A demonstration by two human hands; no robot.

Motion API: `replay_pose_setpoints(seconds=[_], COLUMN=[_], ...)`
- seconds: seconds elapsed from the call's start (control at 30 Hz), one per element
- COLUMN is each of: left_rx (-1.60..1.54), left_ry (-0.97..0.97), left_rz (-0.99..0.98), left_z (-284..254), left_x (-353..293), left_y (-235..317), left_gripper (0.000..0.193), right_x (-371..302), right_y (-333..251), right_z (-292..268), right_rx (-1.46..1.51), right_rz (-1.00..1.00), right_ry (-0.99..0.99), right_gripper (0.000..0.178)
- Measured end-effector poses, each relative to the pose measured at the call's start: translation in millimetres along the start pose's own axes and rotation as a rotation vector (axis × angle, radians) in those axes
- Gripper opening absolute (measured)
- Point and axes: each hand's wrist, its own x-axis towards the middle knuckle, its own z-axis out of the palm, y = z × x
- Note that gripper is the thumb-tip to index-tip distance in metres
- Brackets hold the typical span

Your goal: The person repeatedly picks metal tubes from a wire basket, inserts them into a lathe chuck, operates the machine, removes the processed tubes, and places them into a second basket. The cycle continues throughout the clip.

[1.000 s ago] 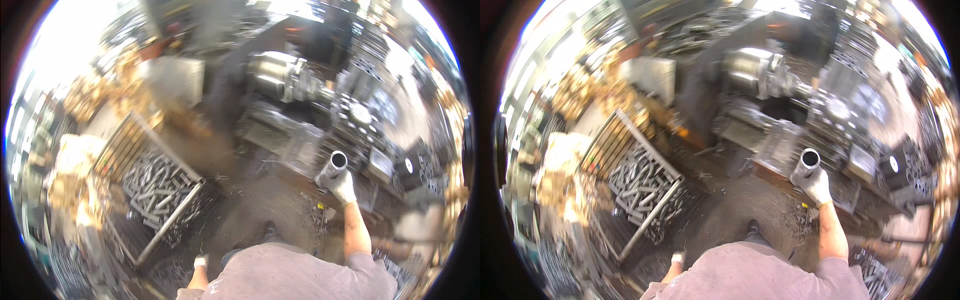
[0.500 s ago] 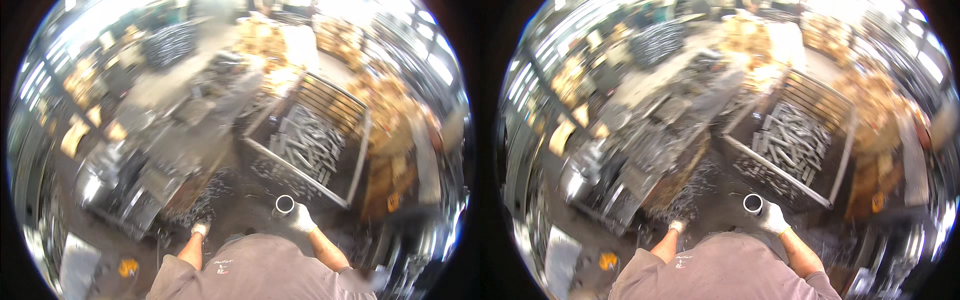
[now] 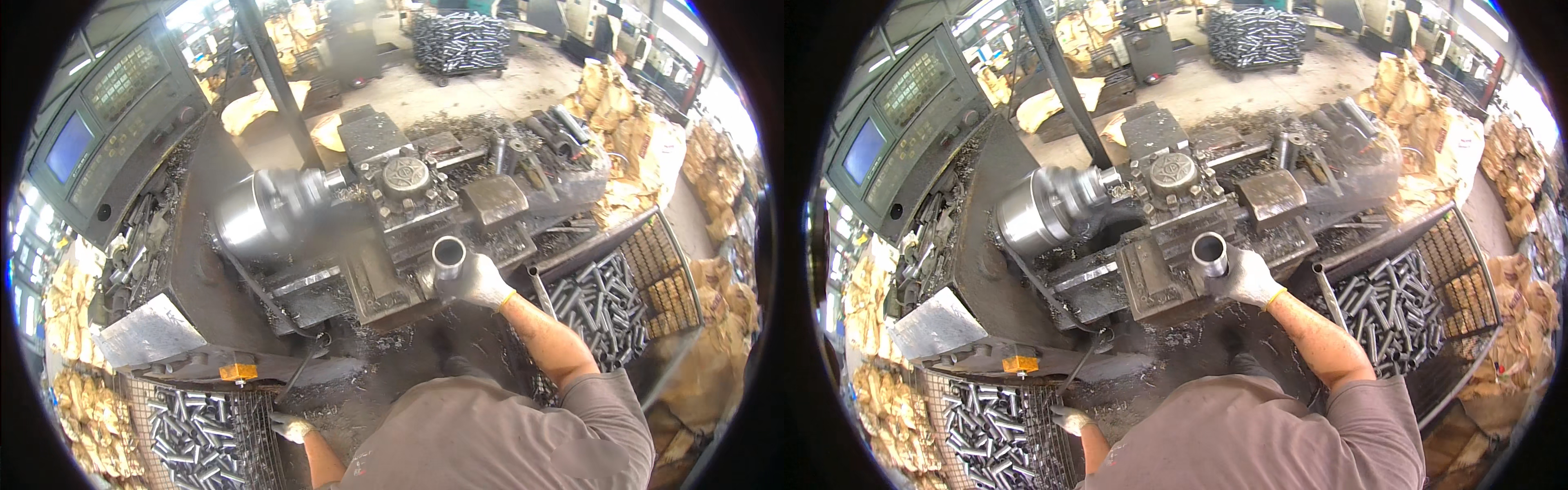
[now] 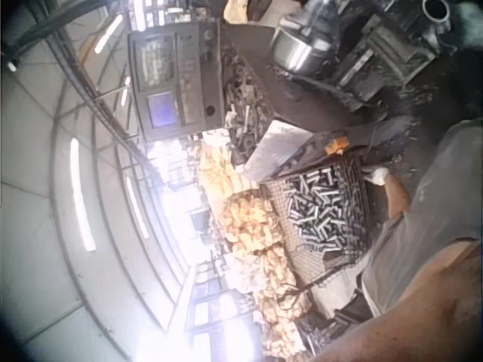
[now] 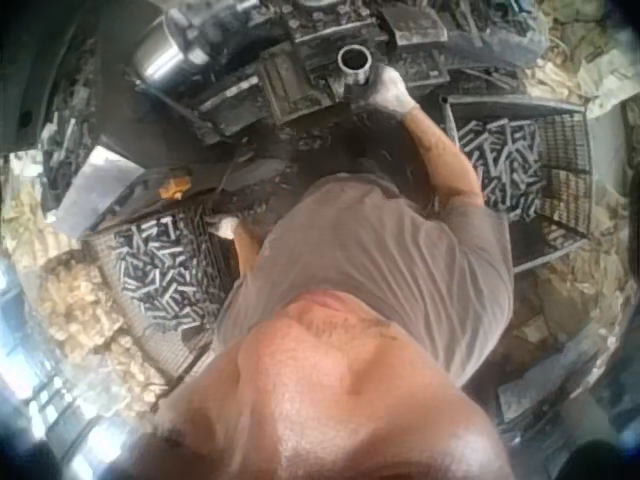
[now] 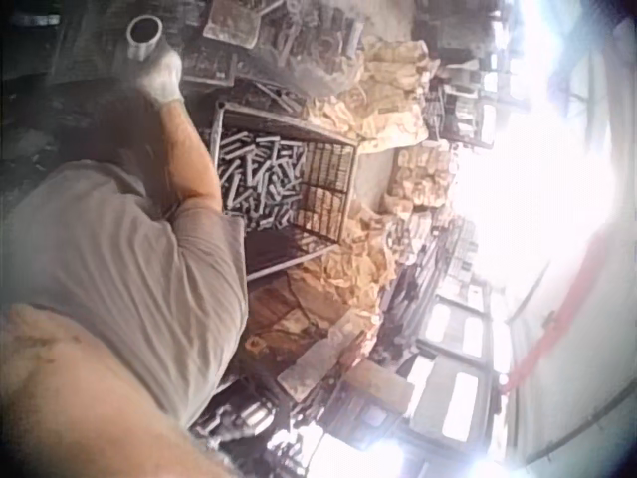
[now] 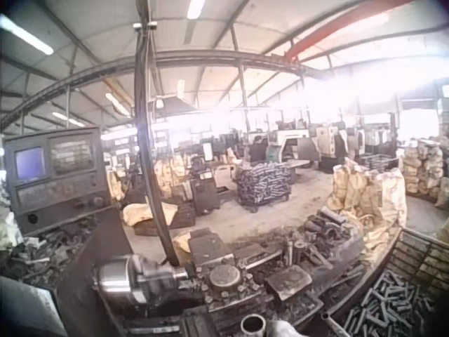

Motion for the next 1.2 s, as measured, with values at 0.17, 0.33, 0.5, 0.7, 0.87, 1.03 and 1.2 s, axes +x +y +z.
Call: replay_pose_setpoints(seconds=[0.17, 0.33, 0.5, 0.7, 0.87, 1.03, 1.2], left_rx=[-0.221, -0.156, -0.764, -0.598, -0.372, -0.215, -0.022], left_ry=[0.083, 0.032, -0.526, -0.303, -0.567, -0.707, -0.702], left_rz=[0.355, 0.465, -0.178, 0.061, 0.556, 0.508, 0.608], left_z=[-23.2, -18.9, -16.1, 19.2, 89.2, 102.3, 76.3], left_x=[10.0, 46.5, 81.7, -53.3, -61.7, -21.3, -24.5], left_y=[93.2, 99.9, 103.1, 200.0, 383.6, 369.1, 375.5], left_gripper=[0.055, 0.051, 0.036, 0.057, 0.076, 0.078, 0.088], right_x=[33.3, 60.5, 112.6, 234.4, 350.4, 365.8, 424.7], right_y=[32.9, 43.9, -2.1, -140.7, -174.8, -161.0, -97.3], right_z=[0.6, -88.5, -145.6, -78.0, 19.5, 44.2, -63.5], right_rx=[-0.135, -0.074, 0.113, -0.341, -0.924, -0.510, -0.466], right_rz=[-0.165, -0.324, -0.590, -0.843, -0.604, -0.729, -0.506], right_ry=[-0.146, -0.368, -0.191, -0.269, -1.063, -1.055, -0.286], right_gripper=[0.062, 0.047, 0.033, 0.031, 0.044, 0.038, 0.032])
